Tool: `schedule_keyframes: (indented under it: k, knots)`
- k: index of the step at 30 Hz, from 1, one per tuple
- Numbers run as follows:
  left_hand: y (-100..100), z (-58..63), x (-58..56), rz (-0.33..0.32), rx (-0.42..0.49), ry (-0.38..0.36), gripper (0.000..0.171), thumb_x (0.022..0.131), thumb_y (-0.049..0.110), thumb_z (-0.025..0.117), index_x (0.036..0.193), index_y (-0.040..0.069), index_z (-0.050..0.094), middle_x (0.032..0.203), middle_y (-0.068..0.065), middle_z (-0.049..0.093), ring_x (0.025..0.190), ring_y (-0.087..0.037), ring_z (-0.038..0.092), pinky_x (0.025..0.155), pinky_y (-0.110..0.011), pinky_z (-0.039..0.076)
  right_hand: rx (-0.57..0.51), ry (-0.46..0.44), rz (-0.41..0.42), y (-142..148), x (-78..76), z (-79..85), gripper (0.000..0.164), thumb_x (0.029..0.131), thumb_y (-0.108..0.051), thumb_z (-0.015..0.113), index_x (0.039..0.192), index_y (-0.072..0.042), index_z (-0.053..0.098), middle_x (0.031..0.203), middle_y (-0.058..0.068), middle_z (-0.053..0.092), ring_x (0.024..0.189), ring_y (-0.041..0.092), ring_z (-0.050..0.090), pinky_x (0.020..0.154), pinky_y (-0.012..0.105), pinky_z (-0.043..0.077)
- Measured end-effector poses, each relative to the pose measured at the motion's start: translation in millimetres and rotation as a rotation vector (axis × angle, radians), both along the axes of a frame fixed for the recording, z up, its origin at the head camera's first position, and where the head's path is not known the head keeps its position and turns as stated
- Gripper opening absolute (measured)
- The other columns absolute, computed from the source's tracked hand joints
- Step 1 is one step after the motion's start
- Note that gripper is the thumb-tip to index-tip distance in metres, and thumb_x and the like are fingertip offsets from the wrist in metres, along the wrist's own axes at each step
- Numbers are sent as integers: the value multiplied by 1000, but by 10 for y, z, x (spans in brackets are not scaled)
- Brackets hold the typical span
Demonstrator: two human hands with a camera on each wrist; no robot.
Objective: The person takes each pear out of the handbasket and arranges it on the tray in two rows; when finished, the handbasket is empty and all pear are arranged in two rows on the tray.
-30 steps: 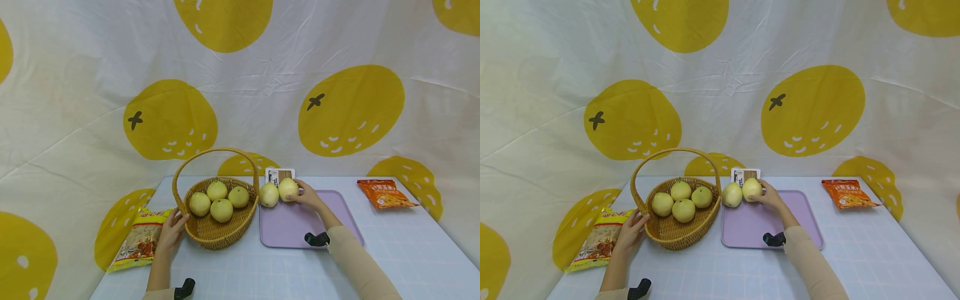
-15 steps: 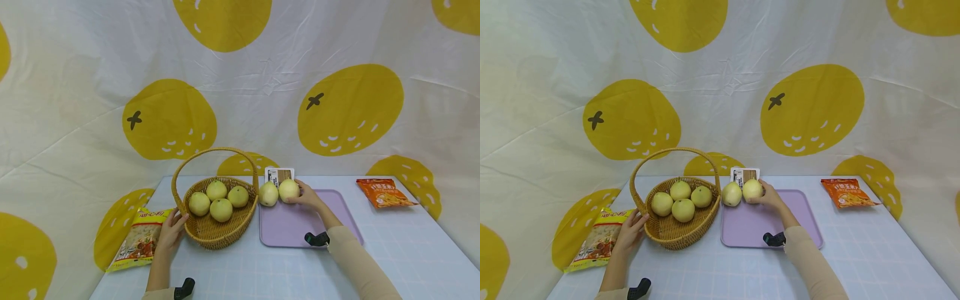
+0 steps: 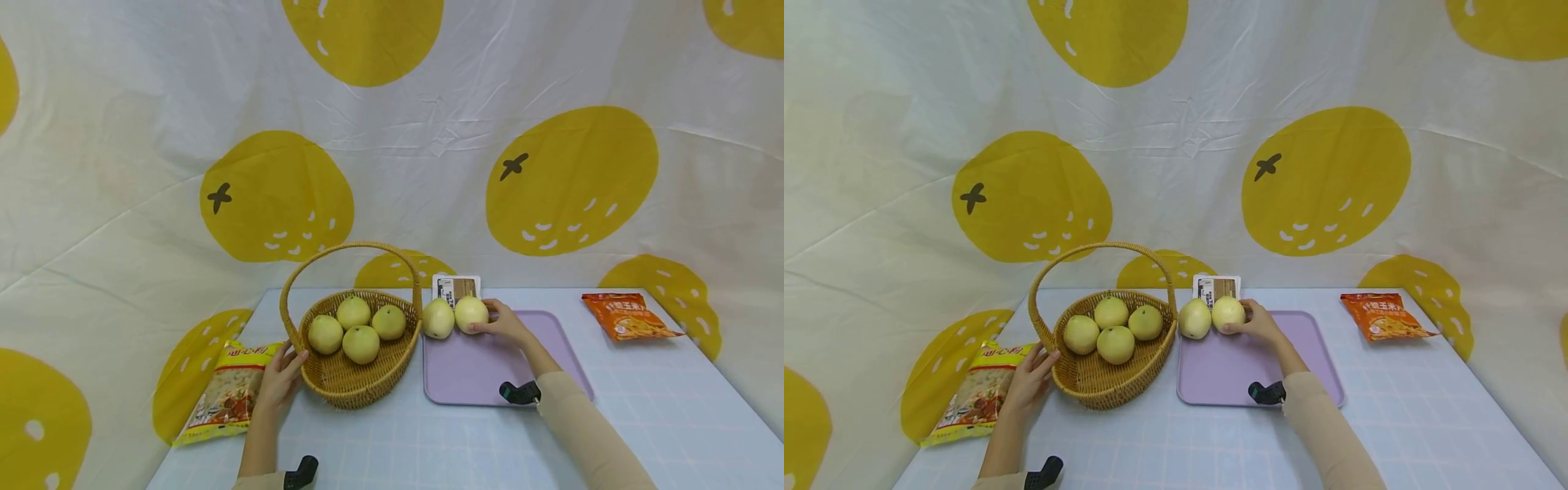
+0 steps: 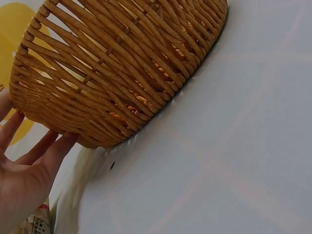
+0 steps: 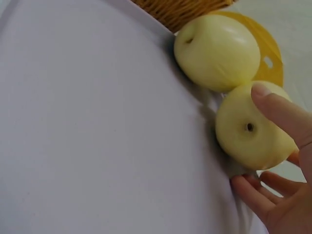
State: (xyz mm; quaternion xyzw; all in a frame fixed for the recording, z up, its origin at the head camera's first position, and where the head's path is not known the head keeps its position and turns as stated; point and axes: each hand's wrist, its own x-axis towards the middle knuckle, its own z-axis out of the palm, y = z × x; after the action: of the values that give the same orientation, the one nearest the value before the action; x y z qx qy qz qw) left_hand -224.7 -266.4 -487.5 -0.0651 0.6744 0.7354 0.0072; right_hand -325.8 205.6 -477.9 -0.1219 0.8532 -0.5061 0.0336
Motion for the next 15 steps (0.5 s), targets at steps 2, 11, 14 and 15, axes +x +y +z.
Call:
schedule_keyframes:
  k: [2, 11, 14, 15]
  knots:
    - [-7, -3, -2, 1, 9, -1, 71, 95, 24, 59, 152, 16, 17, 147, -18, 29, 114, -17, 50, 82, -27, 49, -2, 10, 15, -9, 1, -3, 78, 78, -19, 77, 136, 14, 35, 129, 34, 46, 114, 44, 48, 92, 51, 42]
    - [-1, 1, 7, -5, 4, 4, 74, 94, 25, 59, 153, 15, 15, 149, -20, 26, 125, -29, 40, 84, -28, 48, 65, -2, -37, -10, 36, 20, 89, 77, -23, 77, 141, 13, 27, 134, 36, 40, 117, 45, 45, 95, 52, 39]
    - [3, 5, 5, 1, 3, -1, 73, 94, 25, 59, 152, 16, 16, 149, -19, 27, 119, -22, 47, 83, -27, 49, 79, 8, -63, -3, 57, 35, 91, 75, -22, 78, 141, 14, 25, 136, 37, 37, 119, 47, 42, 97, 55, 36]
    - [4, 6, 5, 4, 0, -2, 73, 94, 25, 59, 152, 16, 16, 149, -19, 27, 116, -19, 49, 82, -27, 49, 85, 15, -68, 0, 63, 37, 92, 75, -21, 79, 141, 14, 25, 136, 37, 36, 119, 47, 42, 97, 55, 36]
